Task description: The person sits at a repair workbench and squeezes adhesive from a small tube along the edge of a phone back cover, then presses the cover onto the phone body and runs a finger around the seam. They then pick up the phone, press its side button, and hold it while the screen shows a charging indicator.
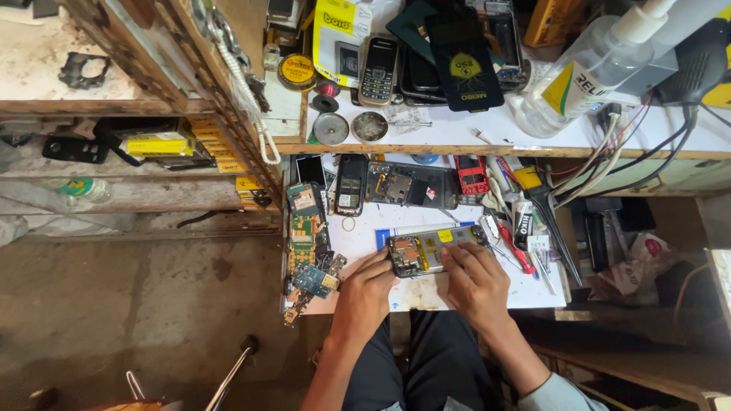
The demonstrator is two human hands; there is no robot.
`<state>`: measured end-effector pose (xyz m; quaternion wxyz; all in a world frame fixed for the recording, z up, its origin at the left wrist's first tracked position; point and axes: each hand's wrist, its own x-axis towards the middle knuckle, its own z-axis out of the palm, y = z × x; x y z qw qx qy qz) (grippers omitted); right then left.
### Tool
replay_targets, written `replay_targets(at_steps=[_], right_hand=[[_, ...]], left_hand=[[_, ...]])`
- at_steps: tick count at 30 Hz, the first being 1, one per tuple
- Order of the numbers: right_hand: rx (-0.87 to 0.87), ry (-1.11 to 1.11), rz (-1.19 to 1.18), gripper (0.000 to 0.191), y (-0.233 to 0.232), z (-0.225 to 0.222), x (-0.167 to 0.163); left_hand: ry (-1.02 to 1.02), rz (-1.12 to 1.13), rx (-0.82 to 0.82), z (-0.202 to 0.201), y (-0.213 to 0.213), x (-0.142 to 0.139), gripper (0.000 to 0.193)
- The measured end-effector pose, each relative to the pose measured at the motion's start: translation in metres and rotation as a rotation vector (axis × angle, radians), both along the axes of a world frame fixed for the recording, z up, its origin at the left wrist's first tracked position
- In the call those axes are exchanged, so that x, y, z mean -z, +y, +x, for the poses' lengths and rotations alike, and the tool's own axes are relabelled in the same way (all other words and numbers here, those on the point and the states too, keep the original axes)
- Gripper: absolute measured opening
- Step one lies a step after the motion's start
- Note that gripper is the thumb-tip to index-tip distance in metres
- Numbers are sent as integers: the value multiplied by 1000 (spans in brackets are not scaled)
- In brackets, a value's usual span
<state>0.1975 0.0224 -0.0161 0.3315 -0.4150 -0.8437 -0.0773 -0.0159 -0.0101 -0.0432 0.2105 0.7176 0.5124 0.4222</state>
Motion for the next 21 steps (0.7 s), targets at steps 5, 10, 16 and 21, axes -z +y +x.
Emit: replay_targets(at_steps=[5,10,16,21], right_hand=[[-8,-25,-21,43,0,0,2],[-55,-18,3,46,4,1,-5],[-10,234,-45,34,-3,8,-30],[198,577,-491,19,-24,11,-38]], left_hand=[[-14,14,-25,0,-2,9,9],[-13,15,-71,3,-4,7,13],[-117,-6,-122,5,-7,-16,31],[-517,-152,-168,20,-5,-43,40]])
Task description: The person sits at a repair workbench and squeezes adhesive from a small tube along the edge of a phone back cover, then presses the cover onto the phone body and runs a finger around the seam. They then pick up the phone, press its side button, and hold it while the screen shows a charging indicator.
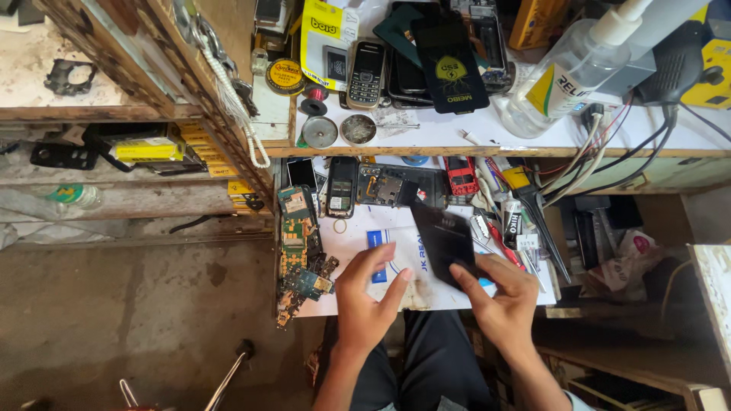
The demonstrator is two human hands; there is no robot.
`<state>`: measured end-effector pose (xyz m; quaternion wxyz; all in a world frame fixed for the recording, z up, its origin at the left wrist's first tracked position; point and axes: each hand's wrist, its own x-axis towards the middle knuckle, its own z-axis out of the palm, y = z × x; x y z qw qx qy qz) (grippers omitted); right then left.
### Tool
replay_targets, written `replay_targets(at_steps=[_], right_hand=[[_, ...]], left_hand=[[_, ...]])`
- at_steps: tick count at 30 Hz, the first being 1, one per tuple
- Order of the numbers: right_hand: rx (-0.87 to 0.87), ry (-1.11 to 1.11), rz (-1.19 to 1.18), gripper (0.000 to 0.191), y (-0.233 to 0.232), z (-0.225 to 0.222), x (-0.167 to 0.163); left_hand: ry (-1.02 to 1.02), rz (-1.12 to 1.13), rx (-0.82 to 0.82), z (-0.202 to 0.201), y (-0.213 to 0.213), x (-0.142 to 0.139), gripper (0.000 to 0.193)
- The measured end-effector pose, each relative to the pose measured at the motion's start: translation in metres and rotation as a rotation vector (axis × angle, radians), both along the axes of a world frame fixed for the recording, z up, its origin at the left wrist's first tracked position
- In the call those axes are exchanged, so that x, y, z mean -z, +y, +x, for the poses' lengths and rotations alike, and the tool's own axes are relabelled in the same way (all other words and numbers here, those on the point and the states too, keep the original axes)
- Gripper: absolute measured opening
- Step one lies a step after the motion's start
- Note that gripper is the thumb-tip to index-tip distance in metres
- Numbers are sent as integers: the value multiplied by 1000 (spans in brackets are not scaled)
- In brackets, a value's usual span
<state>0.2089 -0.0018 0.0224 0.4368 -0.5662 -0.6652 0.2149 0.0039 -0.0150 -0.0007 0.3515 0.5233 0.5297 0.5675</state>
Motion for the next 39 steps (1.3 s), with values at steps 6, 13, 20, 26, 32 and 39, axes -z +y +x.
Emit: replay_targets(at_steps=[6,13,20,26,32,39], right_hand=[[40,306,-407,22,-26,-19,7],[-181,251,-216,37,-46,-32,-23],[-317,384,-238,43,-45,-28,-23],[-475,725,-435,40,-41,-9,-10],[-547,929,-515,31,-33,2,4],[-557,1049,-547,30,-34,2,12]], left_hand=[[-719,-139,232,23,4,-12,78],[-964,-270,373,20,-7,1,74],[-990,-290,476,13,-14,4,84],[-994,-296,501,14,-15,3,85],[-1002,-361,511,14,-15,-5,84],[-1019,-356,513,19,-18,-3,83]])
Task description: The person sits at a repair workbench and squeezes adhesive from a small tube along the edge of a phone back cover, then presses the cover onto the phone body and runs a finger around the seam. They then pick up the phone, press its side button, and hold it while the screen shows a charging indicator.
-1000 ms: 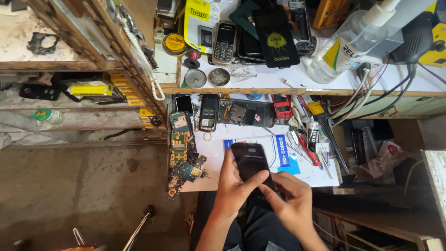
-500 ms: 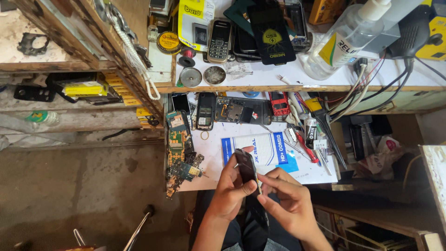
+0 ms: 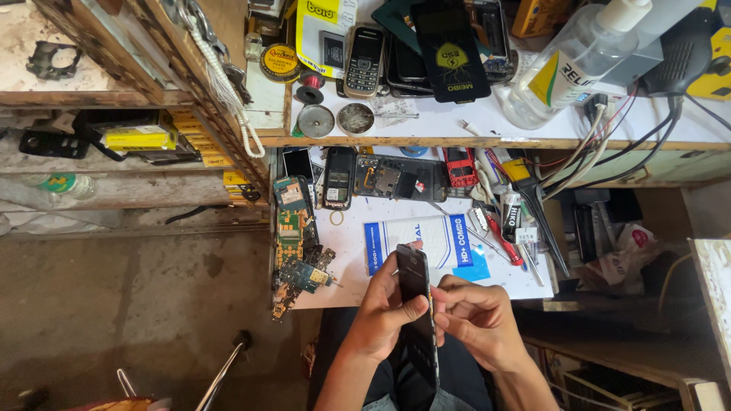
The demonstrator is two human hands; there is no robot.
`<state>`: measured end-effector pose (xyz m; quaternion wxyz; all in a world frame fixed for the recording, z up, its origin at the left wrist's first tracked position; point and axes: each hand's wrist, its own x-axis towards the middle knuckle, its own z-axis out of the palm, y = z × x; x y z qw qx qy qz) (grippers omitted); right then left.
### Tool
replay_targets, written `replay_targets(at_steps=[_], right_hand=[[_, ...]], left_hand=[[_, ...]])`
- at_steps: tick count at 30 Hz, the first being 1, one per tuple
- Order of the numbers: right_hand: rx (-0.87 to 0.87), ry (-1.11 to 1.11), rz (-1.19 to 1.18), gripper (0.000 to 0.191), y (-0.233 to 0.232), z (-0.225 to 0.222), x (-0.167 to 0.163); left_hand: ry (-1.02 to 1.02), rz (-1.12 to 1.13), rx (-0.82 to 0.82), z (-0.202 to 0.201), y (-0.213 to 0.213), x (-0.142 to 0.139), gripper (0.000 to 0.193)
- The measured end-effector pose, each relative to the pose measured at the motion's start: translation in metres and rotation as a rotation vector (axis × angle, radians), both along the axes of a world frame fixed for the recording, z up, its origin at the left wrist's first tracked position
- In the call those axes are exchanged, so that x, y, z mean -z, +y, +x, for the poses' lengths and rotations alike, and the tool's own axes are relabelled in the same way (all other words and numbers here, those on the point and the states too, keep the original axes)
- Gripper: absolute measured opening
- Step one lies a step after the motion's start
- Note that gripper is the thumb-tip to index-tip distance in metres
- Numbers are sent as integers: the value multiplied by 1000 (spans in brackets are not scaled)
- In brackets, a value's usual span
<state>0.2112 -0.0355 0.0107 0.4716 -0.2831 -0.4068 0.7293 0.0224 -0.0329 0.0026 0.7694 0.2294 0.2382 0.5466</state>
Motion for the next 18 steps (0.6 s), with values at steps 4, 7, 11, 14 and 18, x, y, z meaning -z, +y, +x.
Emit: replay_targets(at_steps=[4,7,11,14,18], right_hand=[[14,-10,17,30,-1,0,0],[19,-4,24,30,-1,0,1],[22,4,29,30,-1,-1,3],[30,-11,30,32,0,0,5],[33,-12,18,33,0,1,7]], left_hand=[[-13,-37,28,0,-1,3,85],[44,29,-18,1,-1,5,84],[24,49,-8,1,-1,7,83],[45,21,-13,0,-1,6,83],[46,-24,-20,-1,-1,3,85]])
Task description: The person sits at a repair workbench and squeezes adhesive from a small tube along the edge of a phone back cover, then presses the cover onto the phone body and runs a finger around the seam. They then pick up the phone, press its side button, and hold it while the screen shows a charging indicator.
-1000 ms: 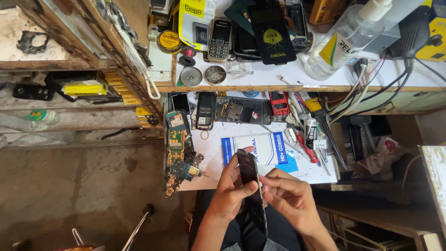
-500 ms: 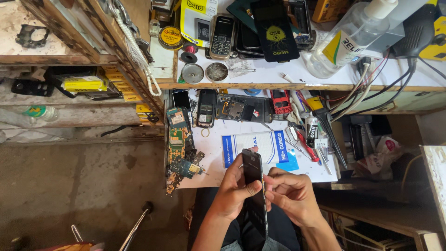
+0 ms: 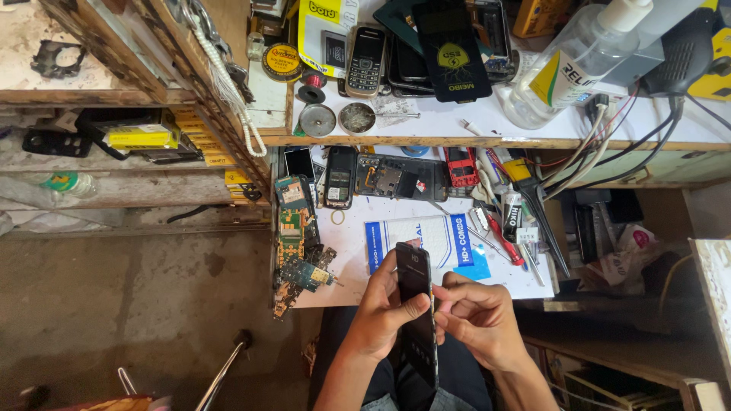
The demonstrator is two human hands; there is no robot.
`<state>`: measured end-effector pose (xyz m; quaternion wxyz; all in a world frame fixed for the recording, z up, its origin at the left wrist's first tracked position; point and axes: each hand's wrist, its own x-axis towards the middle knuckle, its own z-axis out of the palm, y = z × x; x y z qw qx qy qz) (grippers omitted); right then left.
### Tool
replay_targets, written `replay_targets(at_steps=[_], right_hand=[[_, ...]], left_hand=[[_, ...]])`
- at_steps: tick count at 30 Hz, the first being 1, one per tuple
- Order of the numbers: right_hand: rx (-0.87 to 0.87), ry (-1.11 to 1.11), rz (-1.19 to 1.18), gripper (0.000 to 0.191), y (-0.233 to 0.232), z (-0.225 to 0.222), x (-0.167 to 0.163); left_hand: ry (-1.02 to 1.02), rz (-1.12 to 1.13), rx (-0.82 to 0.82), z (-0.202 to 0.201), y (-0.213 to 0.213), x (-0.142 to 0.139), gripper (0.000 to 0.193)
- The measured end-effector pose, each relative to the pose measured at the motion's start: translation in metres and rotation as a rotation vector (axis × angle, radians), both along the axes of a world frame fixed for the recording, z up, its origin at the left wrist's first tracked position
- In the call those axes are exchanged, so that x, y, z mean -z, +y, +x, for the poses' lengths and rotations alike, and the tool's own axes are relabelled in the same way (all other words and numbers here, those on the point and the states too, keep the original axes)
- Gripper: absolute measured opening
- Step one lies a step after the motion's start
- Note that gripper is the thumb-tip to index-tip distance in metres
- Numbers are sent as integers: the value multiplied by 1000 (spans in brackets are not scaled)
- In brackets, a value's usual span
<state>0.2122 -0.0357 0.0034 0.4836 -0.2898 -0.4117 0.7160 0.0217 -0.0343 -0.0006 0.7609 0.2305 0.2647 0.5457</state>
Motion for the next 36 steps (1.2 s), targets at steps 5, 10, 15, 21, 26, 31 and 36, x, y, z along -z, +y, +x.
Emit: replay_targets(at_steps=[5,10,15,21,26,31,36], right_hand=[[0,-5,7,33,1,1,2],[6,-15,0,34,0,1,3],[6,-4,-16,34,0,2,5],[7,-2,-16,34,-1,2,6],[0,6,0,35,-1,2,6],[-1,6,2,36,-1,3,7],[1,13,-5,35,-1,3,7]], left_hand=[[3,2,-2,0,0,-1,85],[-17,-13,16,-1,0,-1,86],[-39,-35,28,-2,0,-3,86],[-40,-21,35,-2,1,-3,87],[-10,29,12,-1,0,-2,86],[-18,12,15,-1,0,-2,86],[-55,-19,38,-2,0,-4,87]])
